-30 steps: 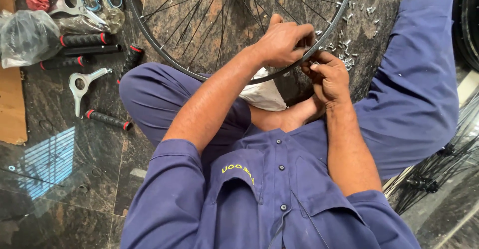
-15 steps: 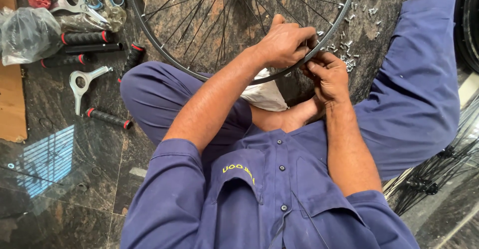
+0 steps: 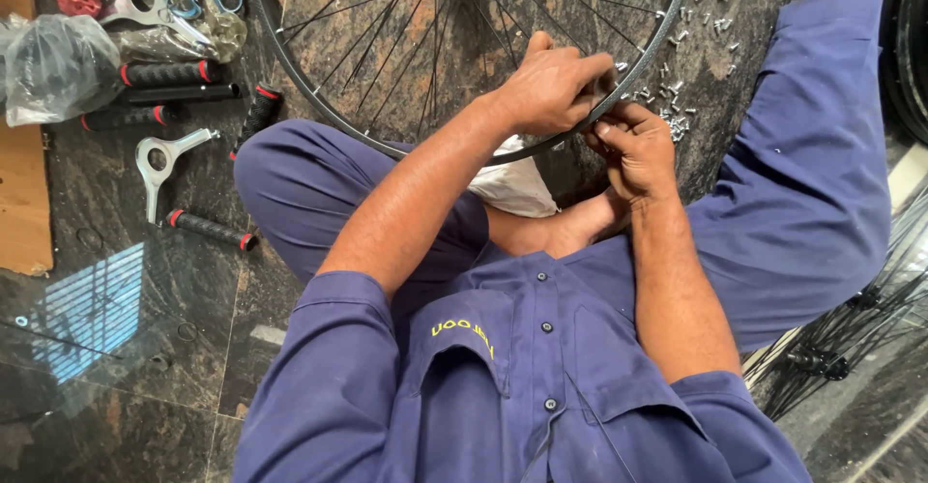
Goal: The person sits on the floor and inserts spokes into the hub of a bicycle wheel one by one, threading them through the holes in the rim and securing them.
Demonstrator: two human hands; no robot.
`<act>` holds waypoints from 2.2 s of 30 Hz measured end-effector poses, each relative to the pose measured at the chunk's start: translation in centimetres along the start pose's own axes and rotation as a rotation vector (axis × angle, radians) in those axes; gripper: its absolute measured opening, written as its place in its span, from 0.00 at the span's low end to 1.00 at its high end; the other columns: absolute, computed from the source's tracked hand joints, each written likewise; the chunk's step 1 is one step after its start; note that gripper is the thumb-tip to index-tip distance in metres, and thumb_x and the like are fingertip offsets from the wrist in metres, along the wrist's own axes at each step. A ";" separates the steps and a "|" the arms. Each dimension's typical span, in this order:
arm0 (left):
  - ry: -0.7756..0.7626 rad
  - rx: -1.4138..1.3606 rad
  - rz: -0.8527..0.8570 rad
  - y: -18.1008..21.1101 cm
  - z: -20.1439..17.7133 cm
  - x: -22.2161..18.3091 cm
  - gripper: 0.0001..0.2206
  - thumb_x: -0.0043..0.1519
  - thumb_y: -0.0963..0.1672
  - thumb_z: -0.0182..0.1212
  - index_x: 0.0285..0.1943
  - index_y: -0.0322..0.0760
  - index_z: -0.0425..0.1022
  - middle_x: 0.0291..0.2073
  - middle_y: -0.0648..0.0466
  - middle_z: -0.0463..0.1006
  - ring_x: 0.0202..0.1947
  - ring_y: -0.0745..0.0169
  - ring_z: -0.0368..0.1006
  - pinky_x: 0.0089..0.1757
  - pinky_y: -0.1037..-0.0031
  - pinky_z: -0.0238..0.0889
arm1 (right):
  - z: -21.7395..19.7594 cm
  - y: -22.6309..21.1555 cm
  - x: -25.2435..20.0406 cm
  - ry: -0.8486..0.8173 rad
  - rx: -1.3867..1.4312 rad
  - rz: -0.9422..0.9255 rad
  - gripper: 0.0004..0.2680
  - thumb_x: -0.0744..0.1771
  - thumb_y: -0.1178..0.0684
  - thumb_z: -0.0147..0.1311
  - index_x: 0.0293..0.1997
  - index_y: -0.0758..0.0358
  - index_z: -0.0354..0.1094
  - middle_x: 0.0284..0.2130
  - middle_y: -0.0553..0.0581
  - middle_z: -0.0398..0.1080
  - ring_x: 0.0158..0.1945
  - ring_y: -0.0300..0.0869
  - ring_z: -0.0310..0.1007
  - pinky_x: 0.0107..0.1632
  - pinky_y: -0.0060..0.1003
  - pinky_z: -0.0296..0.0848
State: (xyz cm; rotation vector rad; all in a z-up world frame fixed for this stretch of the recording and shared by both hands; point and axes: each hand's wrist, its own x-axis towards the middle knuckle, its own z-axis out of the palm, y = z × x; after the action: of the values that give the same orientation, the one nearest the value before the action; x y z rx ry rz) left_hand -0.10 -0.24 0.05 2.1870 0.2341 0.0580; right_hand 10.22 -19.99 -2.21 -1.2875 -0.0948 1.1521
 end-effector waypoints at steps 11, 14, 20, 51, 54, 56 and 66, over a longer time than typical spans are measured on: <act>1.040 0.069 -0.138 0.4 1.9 -2.5 0.13 0.62 0.45 0.61 0.55 0.41 0.71 0.54 0.50 0.72 0.58 0.50 0.66 0.59 0.58 0.55 | -0.1 0.5 0.2 0.031 -0.065 -0.011 0.06 0.69 0.63 0.56 0.51 0.74 0.72 0.39 0.57 0.77 0.38 0.40 0.78 0.41 0.29 0.77; 0.999 0.123 -0.503 -0.7 2.0 -4.0 0.20 0.58 0.49 0.67 0.52 0.33 0.72 0.46 0.44 0.71 0.49 0.44 0.64 0.52 0.54 0.52 | 0.0 0.5 0.3 0.052 -0.066 -0.002 0.07 0.69 0.64 0.56 0.52 0.74 0.72 0.40 0.57 0.77 0.38 0.39 0.76 0.42 0.29 0.76; 0.738 0.126 -0.532 -2.8 3.8 -4.5 0.07 0.60 0.46 0.61 0.38 0.37 0.74 0.39 0.44 0.76 0.42 0.41 0.72 0.43 0.55 0.65 | -0.6 0.4 1.2 0.088 -0.116 -0.078 0.08 0.70 0.65 0.54 0.55 0.74 0.72 0.40 0.57 0.76 0.37 0.39 0.74 0.41 0.29 0.74; 0.369 -0.688 -0.509 -1.2 6.7 -1.7 0.12 0.61 0.44 0.60 0.47 0.34 0.63 0.33 0.40 0.81 0.37 0.37 0.78 0.41 0.54 0.67 | -0.2 3.8 -0.8 0.215 -0.386 -0.239 0.07 0.68 0.62 0.63 0.49 0.70 0.72 0.39 0.50 0.75 0.39 0.32 0.71 0.44 0.25 0.70; 0.379 -0.706 -0.494 -1.1 6.9 -1.8 0.12 0.61 0.43 0.60 0.47 0.34 0.64 0.33 0.41 0.81 0.37 0.39 0.79 0.41 0.55 0.68 | 0.2 3.6 -1.1 0.209 -0.444 -0.249 0.06 0.68 0.62 0.62 0.48 0.70 0.73 0.38 0.50 0.75 0.40 0.32 0.71 0.45 0.26 0.71; 0.388 -0.691 -0.481 -1.0 6.8 -1.8 0.12 0.61 0.43 0.61 0.47 0.34 0.63 0.33 0.41 0.80 0.37 0.39 0.79 0.41 0.55 0.68 | 0.4 3.4 -1.0 0.214 -0.482 -0.265 0.06 0.68 0.62 0.62 0.48 0.70 0.72 0.39 0.50 0.75 0.41 0.32 0.72 0.46 0.26 0.71; 0.379 -0.765 -0.444 -1.0 6.9 -1.8 0.13 0.60 0.43 0.61 0.47 0.34 0.62 0.33 0.44 0.81 0.37 0.45 0.81 0.40 0.58 0.70 | -0.3 4.4 -0.2 0.271 -0.227 -0.158 0.06 0.69 0.62 0.62 0.48 0.69 0.69 0.33 0.49 0.72 0.30 0.33 0.66 0.34 0.26 0.65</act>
State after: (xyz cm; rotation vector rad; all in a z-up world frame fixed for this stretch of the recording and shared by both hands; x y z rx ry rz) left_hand -1.17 -5.56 -4.69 1.3147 0.7692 0.2666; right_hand 7.65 -21.04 -5.62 -1.5973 -0.1269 0.8410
